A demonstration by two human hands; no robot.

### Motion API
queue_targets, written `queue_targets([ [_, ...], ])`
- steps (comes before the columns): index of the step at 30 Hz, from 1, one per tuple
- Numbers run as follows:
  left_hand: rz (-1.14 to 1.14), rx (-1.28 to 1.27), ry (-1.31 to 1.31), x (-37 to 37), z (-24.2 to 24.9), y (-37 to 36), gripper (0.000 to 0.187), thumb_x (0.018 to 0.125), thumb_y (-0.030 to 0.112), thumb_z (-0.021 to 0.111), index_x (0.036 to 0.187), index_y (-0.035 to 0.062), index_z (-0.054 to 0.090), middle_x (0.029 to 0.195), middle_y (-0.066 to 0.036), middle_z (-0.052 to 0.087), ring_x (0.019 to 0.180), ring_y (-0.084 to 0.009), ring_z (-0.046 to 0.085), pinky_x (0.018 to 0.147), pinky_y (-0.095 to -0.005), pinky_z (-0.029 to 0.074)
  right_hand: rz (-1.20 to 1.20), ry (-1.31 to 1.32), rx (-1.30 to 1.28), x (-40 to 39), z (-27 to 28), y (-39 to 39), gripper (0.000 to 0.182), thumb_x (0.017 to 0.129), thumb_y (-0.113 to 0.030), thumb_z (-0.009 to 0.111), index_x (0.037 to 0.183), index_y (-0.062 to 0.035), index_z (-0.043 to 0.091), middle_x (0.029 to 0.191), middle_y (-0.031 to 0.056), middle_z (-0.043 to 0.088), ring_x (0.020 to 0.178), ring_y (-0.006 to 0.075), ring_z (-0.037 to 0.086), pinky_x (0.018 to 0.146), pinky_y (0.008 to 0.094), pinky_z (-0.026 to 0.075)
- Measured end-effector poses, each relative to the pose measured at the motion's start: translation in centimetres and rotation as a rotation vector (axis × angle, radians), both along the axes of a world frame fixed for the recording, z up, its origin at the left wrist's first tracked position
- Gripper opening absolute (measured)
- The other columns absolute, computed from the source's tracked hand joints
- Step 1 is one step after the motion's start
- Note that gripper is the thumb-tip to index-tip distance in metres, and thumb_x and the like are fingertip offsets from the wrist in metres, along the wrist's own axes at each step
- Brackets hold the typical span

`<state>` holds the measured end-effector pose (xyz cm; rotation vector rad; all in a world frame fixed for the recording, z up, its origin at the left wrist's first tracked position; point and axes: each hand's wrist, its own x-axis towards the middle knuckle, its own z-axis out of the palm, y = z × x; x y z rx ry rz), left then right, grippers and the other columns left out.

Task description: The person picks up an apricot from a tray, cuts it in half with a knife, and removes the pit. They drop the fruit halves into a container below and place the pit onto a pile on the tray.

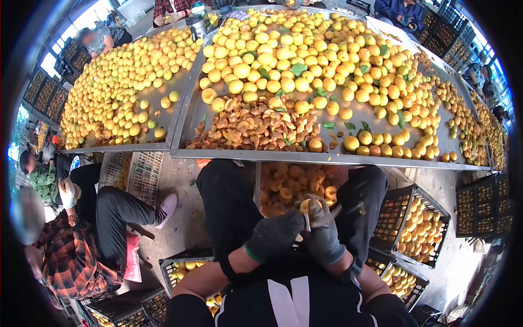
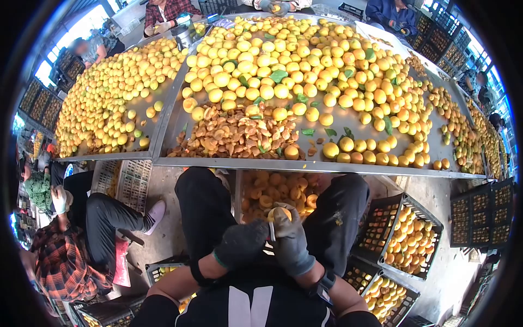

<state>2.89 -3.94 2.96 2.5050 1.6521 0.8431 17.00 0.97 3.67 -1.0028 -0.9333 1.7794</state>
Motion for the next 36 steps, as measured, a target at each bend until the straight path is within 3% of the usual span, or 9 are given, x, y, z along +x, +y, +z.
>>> queue_targets([
  [5, 0.143, -0.398, -0.461, 0.7, 1.0, 0.6, 0.034, 0.079, 0.010, 0.064, 0.111, 0.0043, 0.055, 0.091, -0.015, 0.065, 0.074, -0.0302, 0.065, 0.063, -0.0365, 0.052, 0.044, 0.222, -0.341, 1.1, 0.1, 0.8, 0.040, 0.097, -0.039, 0.048, 0.116, -0.0051, 0.050, 0.095, 0.0047, 0.058, 0.079, 0.0115, 0.055, 0.066, 0.0220, 0.047],
  [7, 0.196, -0.468, -0.602, 0.6, 0.9, 0.7, 0.034, 0.079, 0.011, 0.064, 0.111, 0.0042, 0.054, 0.092, -0.014, 0.065, 0.075, -0.0291, 0.065, 0.066, -0.0362, 0.052, 0.135, 0.362, -0.257, 1.5, -0.9, 0.9, 0.044, 0.095, -0.048, 0.049, 0.115, -0.0088, 0.052, 0.100, 0.0093, 0.058, 0.094, 0.0183, 0.058, 0.080, 0.0303, 0.050],
  [12, 0.012, -1.303, -1.401, -1.1, 2.6, 0.7, 0.014, 0.086, 0.013, 0.063, 0.094, 0.0088, 0.053, 0.077, 0.004, 0.050, 0.066, -0.0069, 0.050, 0.060, -0.0242, 0.044, 0.069, 0.218, -0.169, 0.9, -1.5, 1.0, 0.042, 0.098, -0.041, 0.042, 0.114, -0.0036, 0.053, 0.098, 0.0066, 0.059, 0.085, 0.0143, 0.055, 0.078, 0.0266, 0.046],
  [22, -0.153, -1.031, -1.164, -1.2, 1.8, -0.3, 0.011, 0.089, 0.014, 0.061, 0.085, 0.0084, 0.053, 0.073, 0.003, 0.049, 0.066, -0.0075, 0.049, 0.060, -0.0245, 0.041, 0.153, 0.360, -0.141, 0.7, -0.2, 0.7, 0.020, 0.095, -0.019, 0.053, 0.111, -0.0063, 0.054, 0.105, 0.0056, 0.058, 0.094, 0.0141, 0.055, 0.087, 0.0281, 0.045],
  [25, -0.065, -1.286, -1.445, -1.6, 1.0, -0.4, 0.011, 0.088, 0.013, 0.062, 0.089, 0.0064, 0.054, 0.075, 0.002, 0.052, 0.068, -0.0086, 0.053, 0.061, -0.0251, 0.043, 0.256, 0.188, -0.021, 1.3, 0.8, 1.2, 0.020, 0.092, -0.013, 0.058, 0.110, -0.0064, 0.054, 0.103, 0.0038, 0.059, 0.092, 0.0121, 0.056, 0.084, 0.0257, 0.046],
  [28, -0.281, -1.023, -1.005, -1.6, 0.9, 0.2, 0.023, 0.085, 0.020, 0.068, 0.101, 0.0067, 0.057, 0.082, -0.007, 0.057, 0.073, -0.0207, 0.058, 0.066, -0.0336, 0.049, 0.334, 0.028, 0.096, 1.7, 0.7, 1.8, 0.021, 0.091, -0.010, 0.060, 0.110, -0.0055, 0.053, 0.101, 0.0024, 0.060, 0.090, 0.0111, 0.058, 0.083, 0.0249, 0.047],
  [31, 0.132, -1.445, -0.998, -1.3, 3.4, 1.1, 0.042, 0.083, 0.030, 0.072, 0.109, 0.0054, 0.051, 0.085, -0.013, 0.060, 0.077, -0.0269, 0.062, 0.068, -0.0367, 0.050, 0.306, 0.124, -0.018, 1.7, -0.3, 1.8, 0.021, 0.091, -0.011, 0.059, 0.111, -0.0046, 0.053, 0.100, 0.0025, 0.061, 0.089, 0.0112, 0.059, 0.083, 0.0251, 0.048],
  [33, 0.158, -0.911, -0.709, -1.3, 1.8, 0.9, 0.056, 0.080, 0.037, 0.076, 0.115, 0.0045, 0.046, 0.091, -0.018, 0.063, 0.084, -0.0330, 0.065, 0.072, -0.0388, 0.051, 0.262, 0.243, -0.140, 1.6, -1.0, 1.4, 0.021, 0.092, -0.012, 0.059, 0.111, -0.0042, 0.053, 0.100, 0.0029, 0.062, 0.089, 0.0114, 0.060, 0.084, 0.0250, 0.049],
  [36, 0.212, -0.871, -0.639, -1.1, 2.2, 1.0, 0.058, 0.078, 0.037, 0.076, 0.115, 0.0025, 0.046, 0.096, -0.020, 0.063, 0.093, -0.0377, 0.064, 0.076, -0.0417, 0.051, 0.156, 0.270, -0.161, 0.9, -1.6, 1.0, 0.034, 0.090, -0.022, 0.059, 0.117, -0.0027, 0.051, 0.105, 0.0123, 0.062, 0.094, 0.0194, 0.060, 0.091, 0.0325, 0.046],
])
